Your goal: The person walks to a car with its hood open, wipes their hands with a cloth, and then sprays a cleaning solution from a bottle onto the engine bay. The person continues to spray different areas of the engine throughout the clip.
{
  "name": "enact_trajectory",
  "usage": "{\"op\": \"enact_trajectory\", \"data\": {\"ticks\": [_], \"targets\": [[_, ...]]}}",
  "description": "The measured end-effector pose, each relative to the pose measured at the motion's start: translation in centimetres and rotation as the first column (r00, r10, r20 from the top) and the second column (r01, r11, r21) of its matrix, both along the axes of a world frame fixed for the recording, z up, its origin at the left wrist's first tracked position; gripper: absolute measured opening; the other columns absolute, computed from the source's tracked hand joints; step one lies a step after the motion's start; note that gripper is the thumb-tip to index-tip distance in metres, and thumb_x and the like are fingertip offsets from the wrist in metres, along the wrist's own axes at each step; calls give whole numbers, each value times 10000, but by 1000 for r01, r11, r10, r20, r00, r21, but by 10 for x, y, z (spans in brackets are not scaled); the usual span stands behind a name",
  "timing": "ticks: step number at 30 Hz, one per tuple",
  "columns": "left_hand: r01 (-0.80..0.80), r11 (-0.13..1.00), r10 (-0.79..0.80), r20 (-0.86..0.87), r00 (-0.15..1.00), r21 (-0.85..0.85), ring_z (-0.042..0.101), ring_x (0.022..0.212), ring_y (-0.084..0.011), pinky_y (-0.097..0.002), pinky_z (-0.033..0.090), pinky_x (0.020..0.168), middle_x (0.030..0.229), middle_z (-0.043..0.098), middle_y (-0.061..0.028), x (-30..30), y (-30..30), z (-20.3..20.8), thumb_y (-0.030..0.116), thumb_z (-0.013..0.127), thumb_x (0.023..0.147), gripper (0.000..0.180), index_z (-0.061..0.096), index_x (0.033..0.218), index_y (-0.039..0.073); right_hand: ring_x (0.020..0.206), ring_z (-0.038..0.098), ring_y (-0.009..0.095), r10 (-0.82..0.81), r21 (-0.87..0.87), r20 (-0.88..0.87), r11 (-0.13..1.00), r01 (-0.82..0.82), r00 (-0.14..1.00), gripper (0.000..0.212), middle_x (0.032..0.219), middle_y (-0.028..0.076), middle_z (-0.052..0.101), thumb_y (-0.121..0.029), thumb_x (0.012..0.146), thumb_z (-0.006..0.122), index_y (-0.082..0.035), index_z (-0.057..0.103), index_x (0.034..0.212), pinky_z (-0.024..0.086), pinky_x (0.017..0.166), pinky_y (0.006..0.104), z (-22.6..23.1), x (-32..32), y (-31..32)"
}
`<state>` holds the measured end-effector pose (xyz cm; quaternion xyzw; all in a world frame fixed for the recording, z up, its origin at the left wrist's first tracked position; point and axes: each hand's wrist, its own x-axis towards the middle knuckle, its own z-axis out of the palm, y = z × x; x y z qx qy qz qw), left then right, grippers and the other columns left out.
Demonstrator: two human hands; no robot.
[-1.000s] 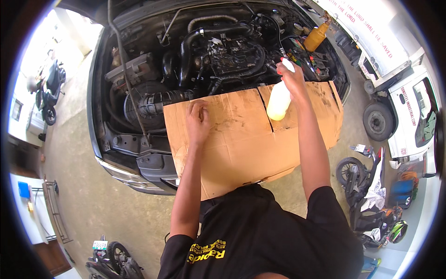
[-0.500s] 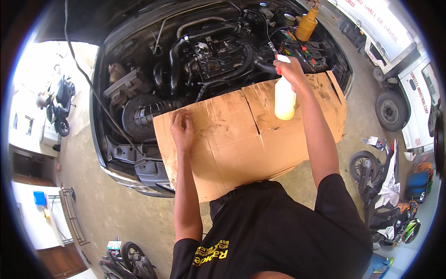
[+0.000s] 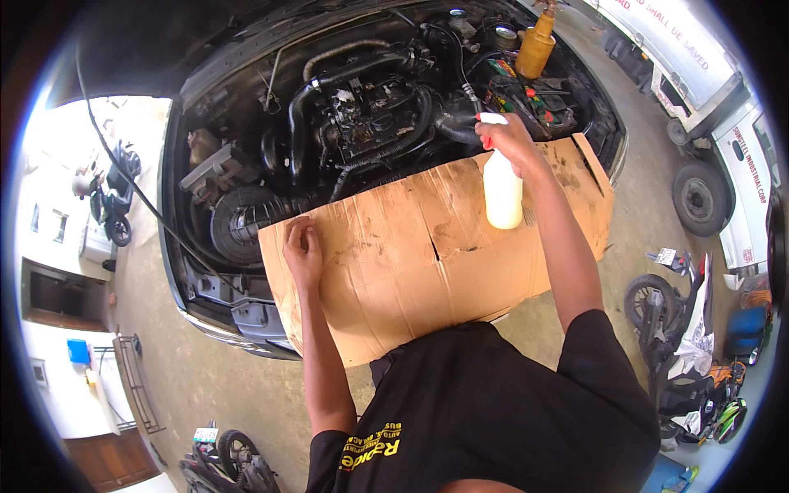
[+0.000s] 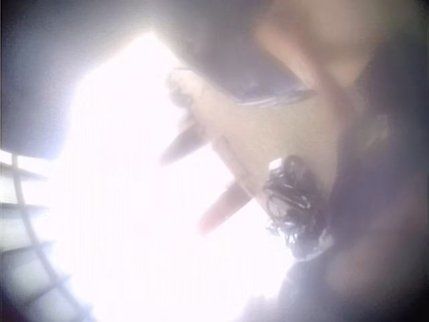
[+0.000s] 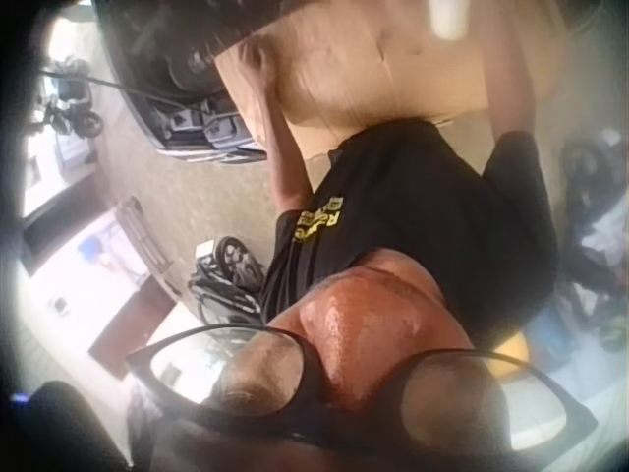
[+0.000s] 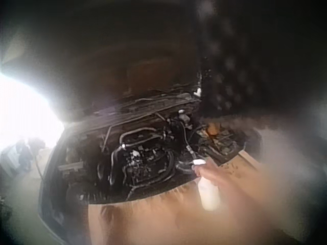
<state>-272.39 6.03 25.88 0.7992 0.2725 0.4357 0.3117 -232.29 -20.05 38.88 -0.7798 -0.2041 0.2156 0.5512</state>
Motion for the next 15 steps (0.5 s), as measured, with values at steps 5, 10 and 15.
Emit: {"op": "enact_trajectory", "data": {"ticks": [5, 10, 15], "targets": [[-5, 1000, 5, -23, 1000, 12, 729, 1078, -285, -374, 574, 927, 1190, 755, -152, 1, -2, 4, -12, 635, 1052, 152, 780, 1095, -29, 811, 597, 95, 110, 46, 11, 993, -110, 994, 230, 883, 4, 683, -237, 1026, 781, -31, 766, 1126, 463, 740, 290, -16, -17, 5], [-6, 1000, 6, -31, 1000, -15, 724, 1092, -289, -377, 569, 953, 1187, 753, -156, 1, -6, 6, -15, 637, 1052, 152, 783, 1091, -31, 819, 605, 100, 122, 28, -8, 992, -122, 992, 241, 881, 0, 666, -224, 1025, 795, -18, 760, 1145, 469, 755, 286, -19, -40, 4], [15, 999, -16, -30, 999, -30, 726, 1117, -288, -377, 571, 971, 1204, 756, -157, -1, -2, 1, -15, 638, 1050, 152, 779, 1101, -36, 846, 619, 106, 142, 88, -29, 986, -139, 989, 341, 890, 0, 677, -267, 1034, 800, 0, 769, 1244, 487, 788, 299, -24, -46, 2]]}}
